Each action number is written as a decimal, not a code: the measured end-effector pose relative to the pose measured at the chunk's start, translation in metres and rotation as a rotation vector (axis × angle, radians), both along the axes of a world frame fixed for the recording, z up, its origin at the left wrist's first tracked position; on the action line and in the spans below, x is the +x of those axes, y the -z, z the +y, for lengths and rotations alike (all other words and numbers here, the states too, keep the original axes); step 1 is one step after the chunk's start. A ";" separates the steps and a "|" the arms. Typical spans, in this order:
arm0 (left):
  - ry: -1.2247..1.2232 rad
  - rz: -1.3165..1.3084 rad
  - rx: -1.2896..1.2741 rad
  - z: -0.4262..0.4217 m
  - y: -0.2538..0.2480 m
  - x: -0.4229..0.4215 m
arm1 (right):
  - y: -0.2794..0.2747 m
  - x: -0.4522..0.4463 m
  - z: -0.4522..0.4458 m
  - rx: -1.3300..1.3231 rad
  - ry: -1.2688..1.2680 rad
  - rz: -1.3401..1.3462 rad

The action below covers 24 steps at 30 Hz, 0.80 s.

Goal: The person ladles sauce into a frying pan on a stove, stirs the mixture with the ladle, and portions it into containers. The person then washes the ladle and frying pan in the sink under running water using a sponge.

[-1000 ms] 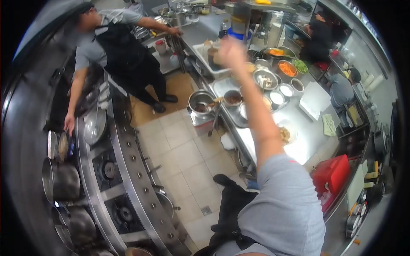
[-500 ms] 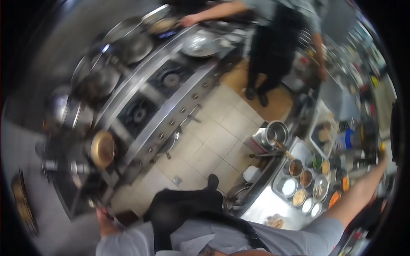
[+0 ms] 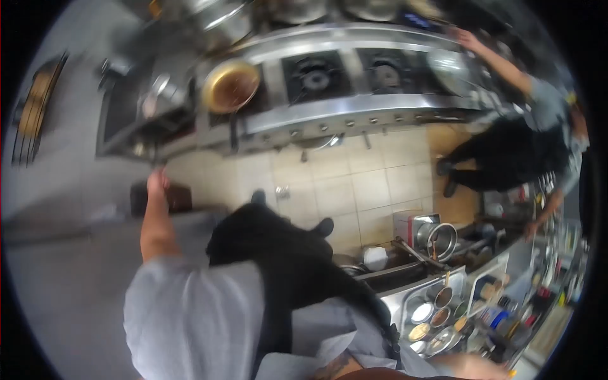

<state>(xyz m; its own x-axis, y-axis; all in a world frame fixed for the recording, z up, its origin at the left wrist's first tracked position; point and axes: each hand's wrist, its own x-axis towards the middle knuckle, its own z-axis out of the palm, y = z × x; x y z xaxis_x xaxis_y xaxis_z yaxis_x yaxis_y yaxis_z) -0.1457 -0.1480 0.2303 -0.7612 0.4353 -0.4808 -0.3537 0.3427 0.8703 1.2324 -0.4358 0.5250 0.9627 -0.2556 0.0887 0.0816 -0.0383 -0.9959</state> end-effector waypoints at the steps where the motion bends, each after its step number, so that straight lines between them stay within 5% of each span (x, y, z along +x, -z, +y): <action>1: -0.006 -0.041 -0.051 0.010 0.001 -0.001 | -0.013 -0.015 -0.028 0.287 -0.013 -0.027; 3: 0.089 -0.126 0.038 -0.008 0.033 -0.029 | 0.004 -0.065 -0.044 0.637 -0.288 -0.009; 4: 0.058 -0.063 0.058 -0.011 0.040 -0.027 | 0.043 -0.115 -0.039 0.585 -0.623 -0.149; 7: 0.000 -0.033 0.003 -0.013 0.066 -0.034 | 0.145 -0.372 0.140 0.628 -0.652 -0.012; 9: -0.041 -0.092 -0.015 -0.001 0.074 -0.026 | 0.202 -0.536 0.241 0.292 -1.129 0.346; 10: -0.038 -0.134 -0.003 0.000 0.080 -0.030 | 0.233 -0.613 0.287 0.123 -1.000 0.559; 11: -0.041 -0.169 -0.006 -0.013 0.085 -0.040 | 0.293 -0.676 0.319 -0.096 -1.265 0.504; 13: -0.038 -0.193 0.017 -0.009 0.078 -0.036 | 0.292 -0.803 0.376 -0.440 -1.716 0.568; 15: 0.108 -0.297 0.065 -0.023 0.091 -0.054 | 0.318 -0.886 0.428 -0.402 -1.938 0.827; 17: 0.093 -0.275 0.036 -0.029 0.081 -0.047 | 0.384 -0.955 0.480 -0.605 -2.112 0.475; 21: 0.125 -0.226 0.016 -0.020 0.051 -0.028 | 0.404 -1.035 0.554 -0.507 -2.141 0.739; 24: 0.197 -0.183 -0.043 -0.018 0.042 -0.027 | 0.443 -1.082 0.577 -0.543 -2.074 0.087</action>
